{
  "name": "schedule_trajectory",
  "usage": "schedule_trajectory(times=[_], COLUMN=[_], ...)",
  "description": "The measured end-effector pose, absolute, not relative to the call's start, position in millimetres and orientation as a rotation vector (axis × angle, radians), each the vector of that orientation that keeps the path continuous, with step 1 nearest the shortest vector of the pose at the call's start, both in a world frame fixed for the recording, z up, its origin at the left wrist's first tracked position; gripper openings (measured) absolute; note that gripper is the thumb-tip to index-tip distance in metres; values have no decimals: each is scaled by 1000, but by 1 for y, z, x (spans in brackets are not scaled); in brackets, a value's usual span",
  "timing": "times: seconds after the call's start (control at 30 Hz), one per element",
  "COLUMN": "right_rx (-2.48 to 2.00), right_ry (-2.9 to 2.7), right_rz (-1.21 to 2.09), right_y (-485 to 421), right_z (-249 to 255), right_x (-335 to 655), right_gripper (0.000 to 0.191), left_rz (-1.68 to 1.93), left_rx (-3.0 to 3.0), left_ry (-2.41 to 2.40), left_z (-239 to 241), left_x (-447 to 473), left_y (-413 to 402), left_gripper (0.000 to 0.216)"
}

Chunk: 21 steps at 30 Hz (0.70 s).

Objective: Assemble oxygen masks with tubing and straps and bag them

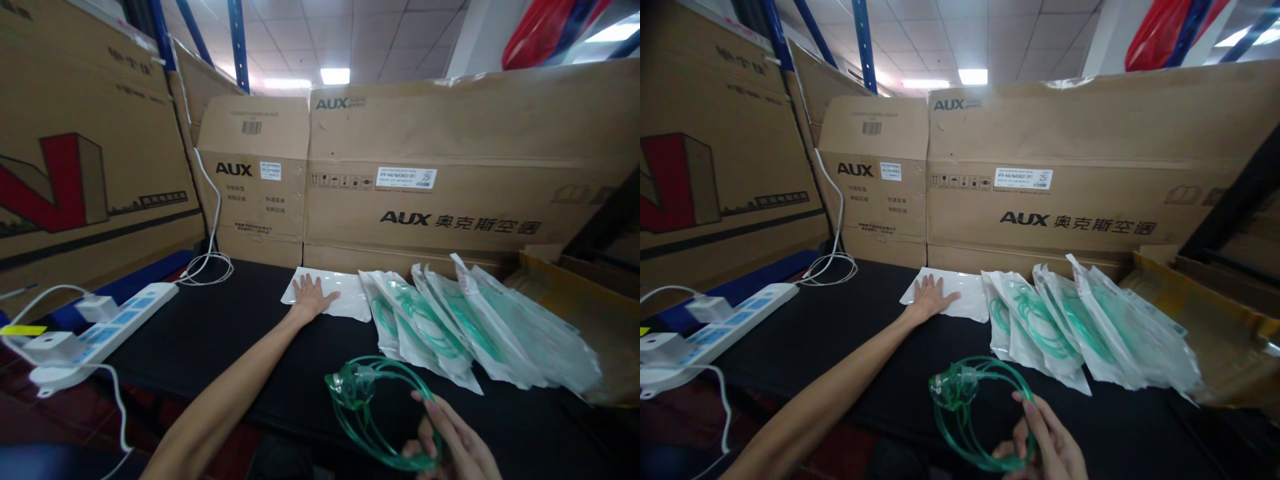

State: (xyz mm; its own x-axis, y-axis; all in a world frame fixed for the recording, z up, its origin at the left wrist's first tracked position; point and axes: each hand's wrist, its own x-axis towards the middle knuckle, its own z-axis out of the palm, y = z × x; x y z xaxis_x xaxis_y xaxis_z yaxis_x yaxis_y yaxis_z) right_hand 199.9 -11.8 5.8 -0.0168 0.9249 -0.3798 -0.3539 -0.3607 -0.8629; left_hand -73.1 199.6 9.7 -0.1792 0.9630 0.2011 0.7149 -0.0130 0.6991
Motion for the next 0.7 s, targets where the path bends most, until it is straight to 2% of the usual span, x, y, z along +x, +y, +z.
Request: schedule_trajectory(times=[0.23, 0.33, 0.43, 0.5, 0.6, 0.7], right_rx=[-1112, -1121, -1207, -1302, -1421, -1394], right_ry=[-892, -954, -1082, -1223, -1492, -1689], right_rz=[1611, 1625, 1559, 1411, 1023, 608], right_y=[0, 9, 15, 17, 19, 20], right_z=[20, 15, 5, -2, -9, -9], right_x=[162, 159, 157, 158, 161, 164], right_gripper=[60, 59, 63, 64, 58, 49], left_rz=[1223, 1158, 1083, 1009, 914, 831], left_rx=[1919, 1937, 1883, 1912, 1999, 2060], left_ry=[1540, 1445, 1414, 1451, 1535, 1560], left_z=[58, 59, 48, 40, 33, 34], left_x=[-91, -99, -98, -95, -90, -88], left_y=[120, 63, 20, 6, 2, 6], left_gripper=[43, 29, 26, 31, 46, 45])
